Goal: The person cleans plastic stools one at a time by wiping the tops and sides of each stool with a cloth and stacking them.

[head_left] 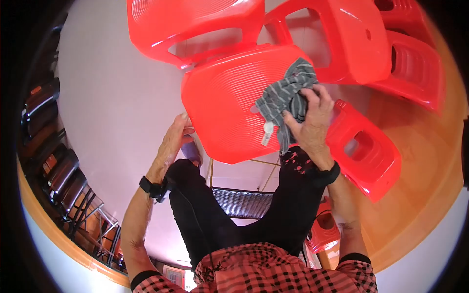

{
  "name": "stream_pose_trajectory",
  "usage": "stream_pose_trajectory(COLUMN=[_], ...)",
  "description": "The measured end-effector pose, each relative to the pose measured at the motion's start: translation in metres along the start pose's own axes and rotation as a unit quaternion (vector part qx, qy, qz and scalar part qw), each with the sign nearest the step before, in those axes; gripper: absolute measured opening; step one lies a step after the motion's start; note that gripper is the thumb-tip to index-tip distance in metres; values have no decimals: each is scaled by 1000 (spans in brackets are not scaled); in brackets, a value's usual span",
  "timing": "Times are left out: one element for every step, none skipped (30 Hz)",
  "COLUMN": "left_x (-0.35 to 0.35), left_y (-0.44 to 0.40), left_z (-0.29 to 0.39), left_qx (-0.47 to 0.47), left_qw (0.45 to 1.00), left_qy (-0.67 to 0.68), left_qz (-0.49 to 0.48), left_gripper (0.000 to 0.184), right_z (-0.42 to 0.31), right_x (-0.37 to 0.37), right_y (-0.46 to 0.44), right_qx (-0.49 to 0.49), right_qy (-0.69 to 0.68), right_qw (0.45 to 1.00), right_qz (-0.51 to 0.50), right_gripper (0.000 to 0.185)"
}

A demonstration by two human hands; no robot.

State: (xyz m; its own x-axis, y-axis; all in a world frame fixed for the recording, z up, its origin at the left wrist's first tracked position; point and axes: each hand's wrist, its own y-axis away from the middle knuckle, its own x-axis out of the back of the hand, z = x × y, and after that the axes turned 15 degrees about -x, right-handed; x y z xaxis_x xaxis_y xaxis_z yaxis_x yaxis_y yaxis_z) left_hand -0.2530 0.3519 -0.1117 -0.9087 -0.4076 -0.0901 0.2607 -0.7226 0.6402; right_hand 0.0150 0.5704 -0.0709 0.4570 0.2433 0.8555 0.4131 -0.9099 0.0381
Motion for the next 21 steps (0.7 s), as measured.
stream_pose_trajectory(left_x=[-5,-8,-11,-12,-9,-4,-1,0,2,5,6,6,6,8,9,12,12,9,9,11,13], left_y=[-4,-6,-9,-11,-14,-16,-17,-16,-17,-18,-19,-17,-18,-19,-20,-21,-21,-19,-14,-11,-11], left_z=[8,11,12,12,10,8,7,6,8,11,15,20,20,12,5,0,-4,-4,-2,-3,-6], left_qx=[-15,-18,-21,-24,-29,-35,-40,-46,-43,-40,-50,-45,-43,-53,-60,-70,-85,-94,-102,-119,-126], left_qw=[999,999,999,997,997,996,994,994,992,989,988,988,987,986,987,987,985,986,987,985,984], left_qy=[-11,-7,-4,0,0,-7,-13,-16,-34,-52,-57,-60,-62,-64,-76,-90,-95,-81,-64,-64,-37], left_qz=[-30,-25,-49,-73,-70,-84,-98,-97,-114,-130,-131,-138,-144,-146,-130,-114,-118,-114,-109,-109,-119], left_gripper=[78,78,80,82,82,82,82,82,82,81,81,80,80,80,83,87,87,83,79,79,72], right_z=[6,8,10,13,16,18,20,22,23,23,24,23,21,20,20,18,18,18,14,11,6], right_x=[-1,-2,-2,-2,-5,-8,-9,-10,-12,-15,-18,-18,-18,-17,-15,-14,-13,-12,-10,-8,-6], right_y=[-2,-6,-8,-10,-11,-11,-10,-9,-8,-8,-8,-7,-7,-6,-6,-6,-4,-2,-1,1,2], right_qx=[7,13,21,28,46,49,57,66,75,78,77,76,86,90,102,113,117,121,127,136,127], right_qy=[-6,-6,-19,-32,-28,-31,-30,-30,-29,-32,-29,-25,-21,-19,-12,-6,-3,2,7,10,8], right_qw=[1000,1000,1000,999,998,998,997,996,994,993,993,993,991,989,988,986,983,983,982,979,981], right_qz=[4,3,10,17,30,35,43,54,72,80,85,91,103,113,117,126,141,141,137,151,145], right_gripper=[68,68,69,69,71,71,72,73,72,72,71,69,66,66,65,65,65,63,62,62,62])
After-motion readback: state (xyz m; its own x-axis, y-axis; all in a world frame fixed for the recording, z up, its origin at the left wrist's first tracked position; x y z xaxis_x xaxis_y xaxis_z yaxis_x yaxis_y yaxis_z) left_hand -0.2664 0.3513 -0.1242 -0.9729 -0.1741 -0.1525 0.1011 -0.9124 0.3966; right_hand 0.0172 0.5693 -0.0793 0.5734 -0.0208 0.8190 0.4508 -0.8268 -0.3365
